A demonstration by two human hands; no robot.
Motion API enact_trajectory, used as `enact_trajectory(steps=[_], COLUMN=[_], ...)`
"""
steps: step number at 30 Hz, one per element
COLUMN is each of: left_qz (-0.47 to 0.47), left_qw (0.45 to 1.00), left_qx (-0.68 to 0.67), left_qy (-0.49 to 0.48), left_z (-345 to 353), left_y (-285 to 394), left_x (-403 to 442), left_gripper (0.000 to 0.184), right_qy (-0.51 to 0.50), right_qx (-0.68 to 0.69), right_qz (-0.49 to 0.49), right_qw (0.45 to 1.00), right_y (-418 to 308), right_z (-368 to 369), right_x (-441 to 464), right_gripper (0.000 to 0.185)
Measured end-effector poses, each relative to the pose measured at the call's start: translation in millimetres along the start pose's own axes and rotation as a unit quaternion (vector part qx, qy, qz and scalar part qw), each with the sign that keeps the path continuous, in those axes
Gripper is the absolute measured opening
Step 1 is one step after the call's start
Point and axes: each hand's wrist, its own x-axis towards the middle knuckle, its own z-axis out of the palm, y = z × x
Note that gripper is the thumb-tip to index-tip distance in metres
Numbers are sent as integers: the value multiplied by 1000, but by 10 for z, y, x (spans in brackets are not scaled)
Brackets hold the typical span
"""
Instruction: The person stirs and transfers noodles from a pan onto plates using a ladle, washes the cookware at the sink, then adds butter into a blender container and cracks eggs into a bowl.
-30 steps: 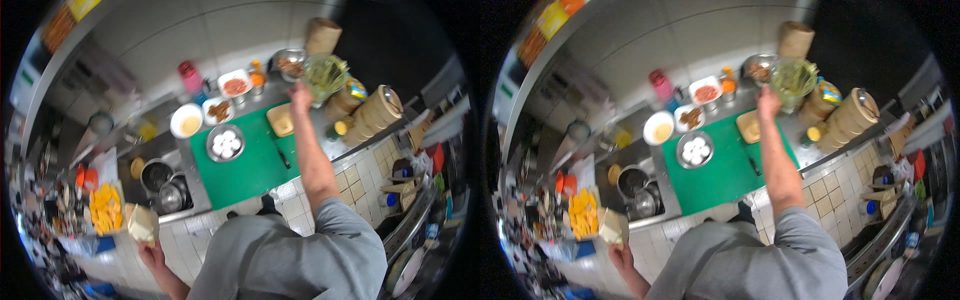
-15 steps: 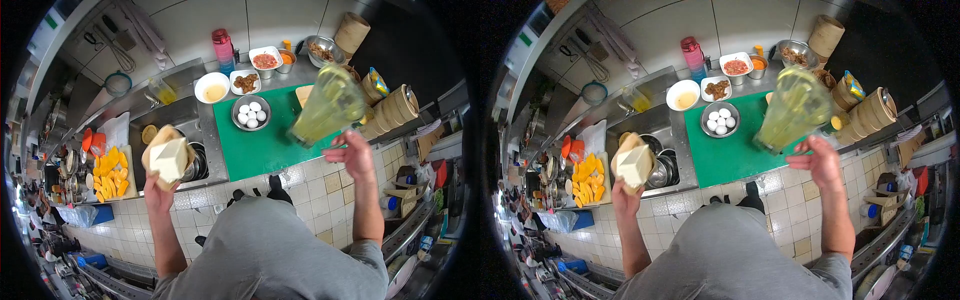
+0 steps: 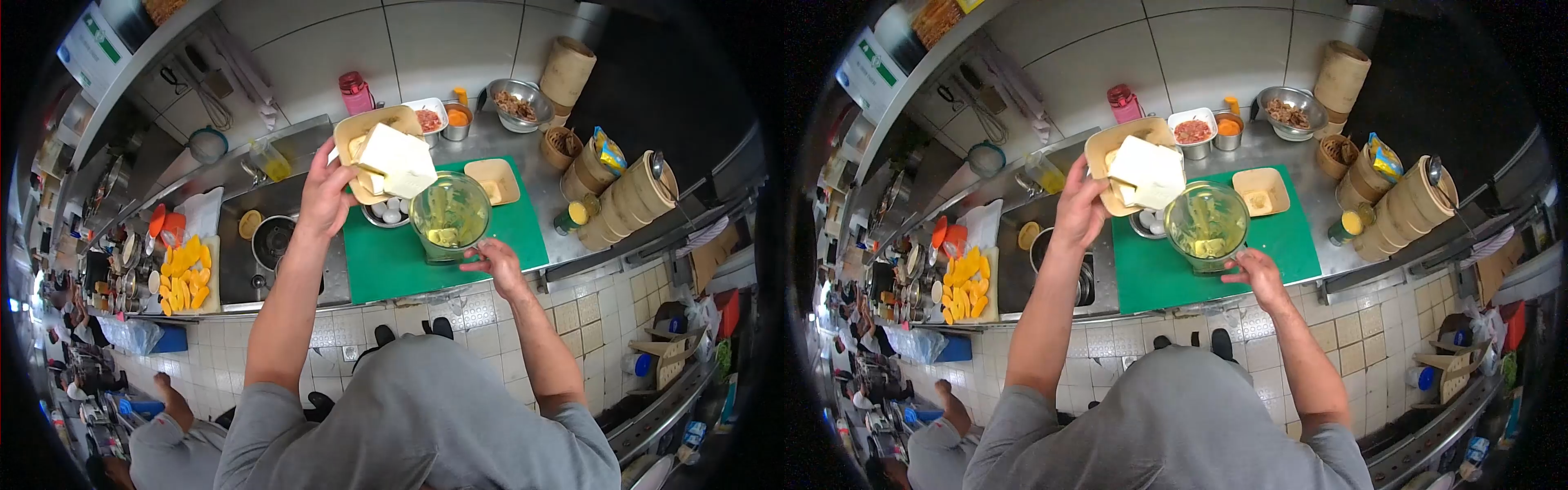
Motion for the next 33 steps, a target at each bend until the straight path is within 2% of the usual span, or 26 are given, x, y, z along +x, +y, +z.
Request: enact_trajectory(steps=[4, 6, 13, 15, 20, 22, 24, 26, 31, 33], left_qz=[3, 5, 98, 116, 75, 87, 85, 160, 182, 178], left_qw=[993, 992, 970, 931, 919, 874, 874, 904, 905, 958], left_qx=[114, 130, 215, 329, 364, 442, 437, 364, 359, 203], left_qy=[-8, -4, -51, -103, -135, -181, -193, -153, -136, -94], left_z=[328, 398, 428, 467, 760, 752, 696, 676, 598, 444], left_y=[-29, -62, -188, -147, -133, -237, -323, -326, -281, -350], left_x=[91, 120, 115, 118, -90, -132, -141, -129, -112, -70], left_gripper=[74, 73, 75, 77, 75, 75, 75, 76, 78, 80], right_qy=[-25, -42, -68, -65, -70, -49, -54, -57, -61, -66], right_qx=[-43, -44, -81, -82, -97, -91, -102, -113, -139, -172], right_qz=[47, 37, 40, 45, 47, 55, 57, 58, 53, 37], right_qw=[998, 997, 994, 993, 992, 993, 992, 990, 987, 982], right_y=[-60, -89, -81, -115, -154, -206, -200, -170, -120, -156], right_z=[-95, -119, -150, -121, -117, -51, -23, -24, -10, -37], right_x=[63, 102, 68, 40, 93, 72, 60, 34, -23, -65], right_gripper=[29, 31, 37, 38, 40, 41, 41, 40, 40, 41])
